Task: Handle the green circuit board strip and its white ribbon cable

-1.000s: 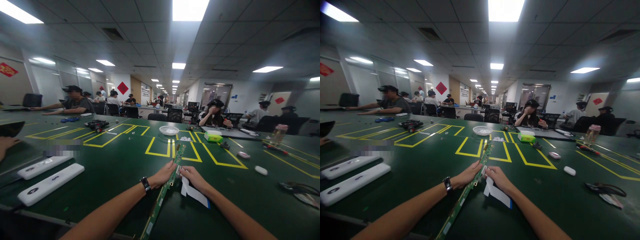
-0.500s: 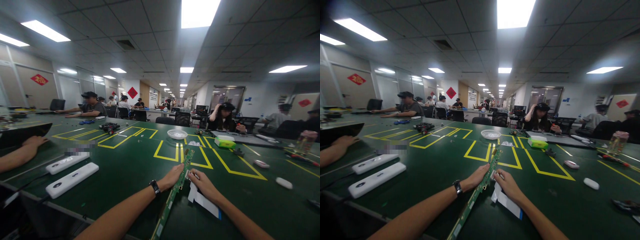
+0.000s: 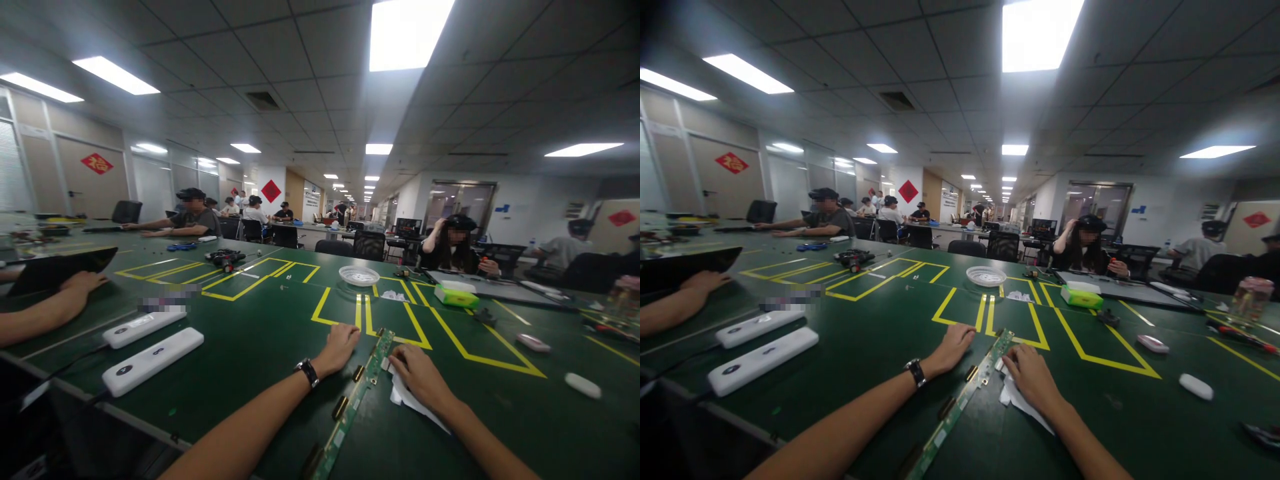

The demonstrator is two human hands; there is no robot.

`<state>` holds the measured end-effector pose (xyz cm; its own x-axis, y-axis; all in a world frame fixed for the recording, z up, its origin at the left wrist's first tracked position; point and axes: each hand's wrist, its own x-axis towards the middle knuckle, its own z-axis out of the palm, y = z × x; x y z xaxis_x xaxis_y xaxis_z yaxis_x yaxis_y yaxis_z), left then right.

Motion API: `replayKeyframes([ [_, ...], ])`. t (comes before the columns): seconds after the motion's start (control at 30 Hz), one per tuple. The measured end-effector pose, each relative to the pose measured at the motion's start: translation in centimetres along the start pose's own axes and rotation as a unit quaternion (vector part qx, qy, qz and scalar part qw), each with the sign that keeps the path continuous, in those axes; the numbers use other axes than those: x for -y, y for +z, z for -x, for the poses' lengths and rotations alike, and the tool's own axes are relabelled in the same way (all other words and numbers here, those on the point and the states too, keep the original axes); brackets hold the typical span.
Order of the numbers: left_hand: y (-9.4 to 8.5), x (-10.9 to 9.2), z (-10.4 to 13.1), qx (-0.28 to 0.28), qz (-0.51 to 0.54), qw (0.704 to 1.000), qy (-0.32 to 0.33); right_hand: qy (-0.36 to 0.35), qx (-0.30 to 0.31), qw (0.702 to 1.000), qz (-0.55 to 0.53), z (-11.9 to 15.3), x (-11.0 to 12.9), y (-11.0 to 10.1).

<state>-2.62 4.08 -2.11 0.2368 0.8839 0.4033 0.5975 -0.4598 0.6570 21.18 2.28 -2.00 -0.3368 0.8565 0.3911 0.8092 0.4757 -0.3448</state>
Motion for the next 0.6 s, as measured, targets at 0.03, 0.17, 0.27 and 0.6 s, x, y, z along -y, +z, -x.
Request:
replayKeyframes([
  [0.03, 0.0, 0.0, 0.1, 0.002, -0.004, 1.0, 0.004, -0.008, -0.005, 1.0, 0.009, 0.1, 0.0, -0.1],
  [0.17, 0.2, -0.1, 0.2, 0.006, -0.016, 0.999, 0.031, -0.092, 0.031, 0.995, -0.001, 0.5, 0.7, -0.6],
  [0.27, 0.3, 0.0, 0.3, 0.014, -0.027, 0.999, 0.044, -0.117, 0.046, 0.992, 0.002, 0.5, 0.7, -0.6],
  [0.6, 0.3, -0.4, 0.7, 0.031, -0.042, 0.997, 0.065, -0.096, 0.023, 0.994, 0.042, -0.1, -0.9, -0.5],
])
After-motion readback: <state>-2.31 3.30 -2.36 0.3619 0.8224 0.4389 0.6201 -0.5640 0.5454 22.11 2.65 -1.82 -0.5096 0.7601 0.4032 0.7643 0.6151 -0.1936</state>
